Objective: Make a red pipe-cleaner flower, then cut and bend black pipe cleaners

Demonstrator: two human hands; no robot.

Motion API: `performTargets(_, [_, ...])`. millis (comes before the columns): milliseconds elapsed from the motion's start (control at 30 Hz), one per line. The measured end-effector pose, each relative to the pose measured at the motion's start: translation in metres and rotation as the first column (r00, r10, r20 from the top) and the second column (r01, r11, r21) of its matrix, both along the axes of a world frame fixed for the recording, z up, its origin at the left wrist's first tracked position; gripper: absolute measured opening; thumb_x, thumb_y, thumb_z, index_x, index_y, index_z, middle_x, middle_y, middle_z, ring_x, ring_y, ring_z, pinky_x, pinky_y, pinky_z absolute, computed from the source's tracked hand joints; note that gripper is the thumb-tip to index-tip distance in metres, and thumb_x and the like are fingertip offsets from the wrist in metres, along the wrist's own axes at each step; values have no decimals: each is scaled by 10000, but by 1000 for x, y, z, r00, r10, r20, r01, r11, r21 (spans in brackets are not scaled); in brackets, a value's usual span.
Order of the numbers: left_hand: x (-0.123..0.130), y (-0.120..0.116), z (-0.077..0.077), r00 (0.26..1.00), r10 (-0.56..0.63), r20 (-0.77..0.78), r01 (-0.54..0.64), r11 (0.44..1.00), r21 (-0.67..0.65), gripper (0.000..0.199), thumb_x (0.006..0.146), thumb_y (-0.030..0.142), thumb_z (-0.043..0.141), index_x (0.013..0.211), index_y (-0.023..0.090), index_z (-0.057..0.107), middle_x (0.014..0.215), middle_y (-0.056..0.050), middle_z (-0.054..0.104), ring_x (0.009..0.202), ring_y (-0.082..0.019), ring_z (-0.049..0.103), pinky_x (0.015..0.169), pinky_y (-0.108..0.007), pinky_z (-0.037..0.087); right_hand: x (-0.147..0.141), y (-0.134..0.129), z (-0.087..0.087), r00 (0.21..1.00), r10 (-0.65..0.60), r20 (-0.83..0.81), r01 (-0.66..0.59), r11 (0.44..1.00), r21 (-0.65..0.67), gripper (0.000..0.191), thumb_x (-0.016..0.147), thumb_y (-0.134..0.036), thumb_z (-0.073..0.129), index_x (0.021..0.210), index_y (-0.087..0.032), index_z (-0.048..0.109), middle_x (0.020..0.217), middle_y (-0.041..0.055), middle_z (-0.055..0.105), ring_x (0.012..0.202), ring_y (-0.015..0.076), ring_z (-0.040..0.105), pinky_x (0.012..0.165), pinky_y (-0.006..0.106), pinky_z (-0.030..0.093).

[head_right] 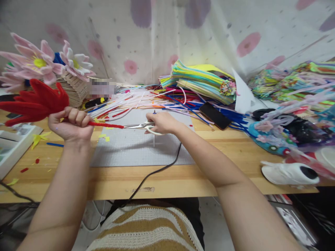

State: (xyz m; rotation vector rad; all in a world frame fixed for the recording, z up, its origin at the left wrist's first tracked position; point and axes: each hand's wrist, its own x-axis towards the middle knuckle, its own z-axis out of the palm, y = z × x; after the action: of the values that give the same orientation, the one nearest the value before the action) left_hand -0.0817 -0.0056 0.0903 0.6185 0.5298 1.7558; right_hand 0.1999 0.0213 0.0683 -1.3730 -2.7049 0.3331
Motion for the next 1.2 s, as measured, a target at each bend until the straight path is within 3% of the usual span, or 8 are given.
performTargets(433, [0, 1, 1, 1000, 15, 8, -15, 1000, -28, 273, 661, 157, 443, 566, 185, 189, 430, 73, 117, 340, -46, 116, 329, -184, 127, 0, 4, -6, 994, 60, -90, -66, 996, -57, 394, 704, -572, 623, 788, -205, 507, 655, -23, 499, 594, 119, 375, 570, 239, 200])
performTargets(567, [0, 5, 5, 997, 61, 48, -49, 976, -213, 294, 673, 157, 427, 570, 189, 153, 408, 75, 115, 325, -48, 94, 305, -182, 105, 0, 5, -6, 996, 54, -73, -61, 994, -87, 401, 701, -570, 625, 819, -204, 511, 681, -16, 517, 607, 122, 391, 572, 239, 205])
performTargets(733, [1, 9, 11, 991, 102, 85, -54, 897, -439, 322, 681, 140, 427, 588, 195, 123, 397, 80, 118, 311, -48, 88, 286, -176, 74, 0, 2, 0, 998, 66, -8, -66, 995, -68, 454, 680, -583, 639, 886, -200, 507, 743, 10, 562, 622, 132, 420, 562, 235, 201])
performTargets(1200, [7, 7, 15, 984, 164, 72, -111, 874, -472, 317, 612, 110, 409, 607, 195, 104, 396, 82, 118, 309, -47, 93, 284, -171, 79, -4, 1, -1, 995, 93, -23, -95, 992, -85, 454, 696, -619, 598, 845, -202, 500, 691, -2, 531, 591, 123, 386, 562, 234, 185])
